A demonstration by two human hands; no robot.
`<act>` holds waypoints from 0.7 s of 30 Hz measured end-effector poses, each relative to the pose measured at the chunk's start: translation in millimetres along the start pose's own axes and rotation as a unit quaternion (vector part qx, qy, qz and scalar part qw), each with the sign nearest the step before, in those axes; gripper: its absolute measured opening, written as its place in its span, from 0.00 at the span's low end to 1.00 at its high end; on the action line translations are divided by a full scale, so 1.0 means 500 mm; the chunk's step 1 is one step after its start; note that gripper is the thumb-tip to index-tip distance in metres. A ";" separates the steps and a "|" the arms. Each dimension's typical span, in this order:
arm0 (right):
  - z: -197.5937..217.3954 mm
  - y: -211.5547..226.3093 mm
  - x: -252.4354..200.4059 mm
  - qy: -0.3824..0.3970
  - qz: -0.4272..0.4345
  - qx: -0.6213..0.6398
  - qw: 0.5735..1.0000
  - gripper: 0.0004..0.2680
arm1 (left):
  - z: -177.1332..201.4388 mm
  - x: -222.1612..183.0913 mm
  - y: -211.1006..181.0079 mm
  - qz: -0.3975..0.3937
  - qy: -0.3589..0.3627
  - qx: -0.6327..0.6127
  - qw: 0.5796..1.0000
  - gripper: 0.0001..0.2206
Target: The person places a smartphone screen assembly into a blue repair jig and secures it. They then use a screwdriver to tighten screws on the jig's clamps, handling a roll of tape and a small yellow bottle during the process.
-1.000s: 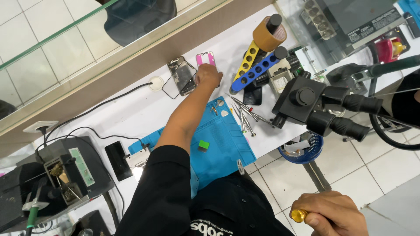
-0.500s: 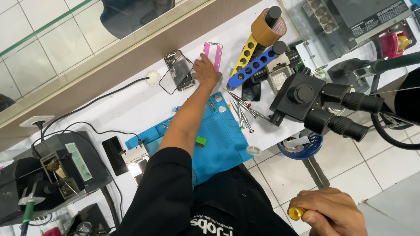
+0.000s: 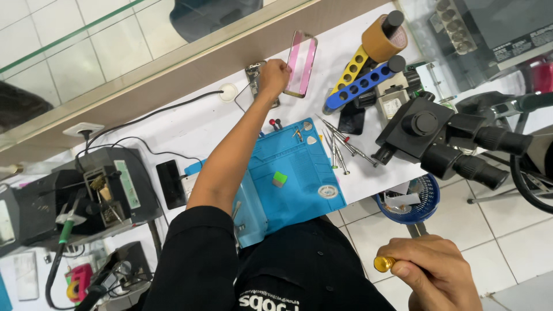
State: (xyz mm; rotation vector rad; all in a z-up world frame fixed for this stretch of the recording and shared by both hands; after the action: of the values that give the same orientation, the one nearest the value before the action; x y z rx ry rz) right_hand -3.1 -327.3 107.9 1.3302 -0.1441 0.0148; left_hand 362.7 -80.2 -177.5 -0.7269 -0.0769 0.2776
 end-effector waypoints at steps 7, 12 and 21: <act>-0.012 -0.023 0.003 0.068 0.038 -0.061 0.995 0.13 | 0.229 -0.077 -0.064 0.127 0.043 -0.405 0.905 0.07; -0.010 -0.016 0.009 0.086 0.076 -0.039 0.993 0.13 | 0.291 -0.181 -0.171 0.168 0.224 -0.667 0.690 0.06; 0.003 -0.012 0.011 0.080 0.096 -0.079 0.989 0.14 | 0.333 -0.382 -0.289 0.153 0.482 -0.778 0.373 0.07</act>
State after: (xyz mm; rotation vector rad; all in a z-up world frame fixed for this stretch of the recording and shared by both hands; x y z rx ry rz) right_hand 2.6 -330.4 102.8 1.1485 -0.1344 0.2669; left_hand 183.9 -128.9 47.9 -2.7808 1.1483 -0.0258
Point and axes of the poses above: each hand's wrist, its own x-axis towards the middle knuckle, its own z-axis out of the back of the hand, y = z × x, the point moved 4 cm from there along x, towards the middle knuckle, and after that the axes turned 13 degrees about -y, right-handed, at the moved point
